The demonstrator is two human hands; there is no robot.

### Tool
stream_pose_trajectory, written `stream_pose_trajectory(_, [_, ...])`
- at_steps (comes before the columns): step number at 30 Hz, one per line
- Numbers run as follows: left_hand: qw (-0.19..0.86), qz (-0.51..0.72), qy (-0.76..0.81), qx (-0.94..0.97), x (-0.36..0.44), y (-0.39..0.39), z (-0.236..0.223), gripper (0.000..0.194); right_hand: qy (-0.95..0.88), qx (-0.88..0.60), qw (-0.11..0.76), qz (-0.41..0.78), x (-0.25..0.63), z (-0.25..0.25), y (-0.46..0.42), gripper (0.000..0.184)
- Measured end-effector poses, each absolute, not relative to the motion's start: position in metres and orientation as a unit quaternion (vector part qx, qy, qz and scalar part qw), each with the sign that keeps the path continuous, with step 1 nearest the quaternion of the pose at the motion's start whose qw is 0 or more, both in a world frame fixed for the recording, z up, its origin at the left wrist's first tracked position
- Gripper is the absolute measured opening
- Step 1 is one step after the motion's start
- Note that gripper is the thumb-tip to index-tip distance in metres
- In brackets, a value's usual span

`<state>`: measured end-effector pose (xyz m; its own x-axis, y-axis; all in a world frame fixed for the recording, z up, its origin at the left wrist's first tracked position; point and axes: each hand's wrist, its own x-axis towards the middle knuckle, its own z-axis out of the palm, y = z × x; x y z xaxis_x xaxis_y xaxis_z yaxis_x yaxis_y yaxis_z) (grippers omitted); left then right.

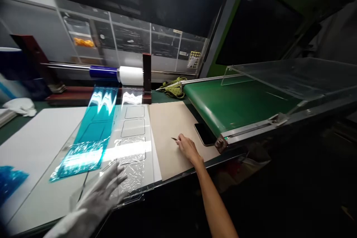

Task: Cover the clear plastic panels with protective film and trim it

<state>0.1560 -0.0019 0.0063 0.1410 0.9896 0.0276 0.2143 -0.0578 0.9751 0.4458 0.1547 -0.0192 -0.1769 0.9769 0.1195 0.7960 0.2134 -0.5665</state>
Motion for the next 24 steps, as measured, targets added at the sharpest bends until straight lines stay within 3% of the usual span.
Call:
stream_pose_trajectory(4, [0.342,0.315,0.602,0.65,0.152,-0.005,0.025,0.103,-0.751,-0.539,0.254,0.284,0.418,0.005,0.095,0.031])
stream_pose_trajectory(7, [0.265,0.232,0.585,0.73,0.152,-0.006,0.035,0.108,-0.732,-0.467,0.269,0.416,0.392,0.025,0.041,0.033])
stream_pose_trajectory(13, [0.258,0.186,0.507,0.801,0.149,-0.004,0.042,0.11,-0.73,-0.414,0.258,0.479,0.364,0.034,0.002,0.042])
stream_pose_trajectory(16, [0.272,0.176,0.497,0.805,0.15,-0.006,0.045,0.11,-0.712,-0.444,0.238,0.489,0.362,0.022,0.004,0.071])
stream_pose_trajectory(18, [0.279,0.176,0.488,0.808,0.151,-0.006,0.047,0.11,-0.706,-0.457,0.237,0.486,0.362,0.014,0.004,0.08])
stream_pose_trajectory(24, [0.271,0.188,0.464,0.822,0.154,-0.006,0.052,0.11,-0.705,-0.465,0.255,0.472,0.364,0.006,-0.002,0.084])
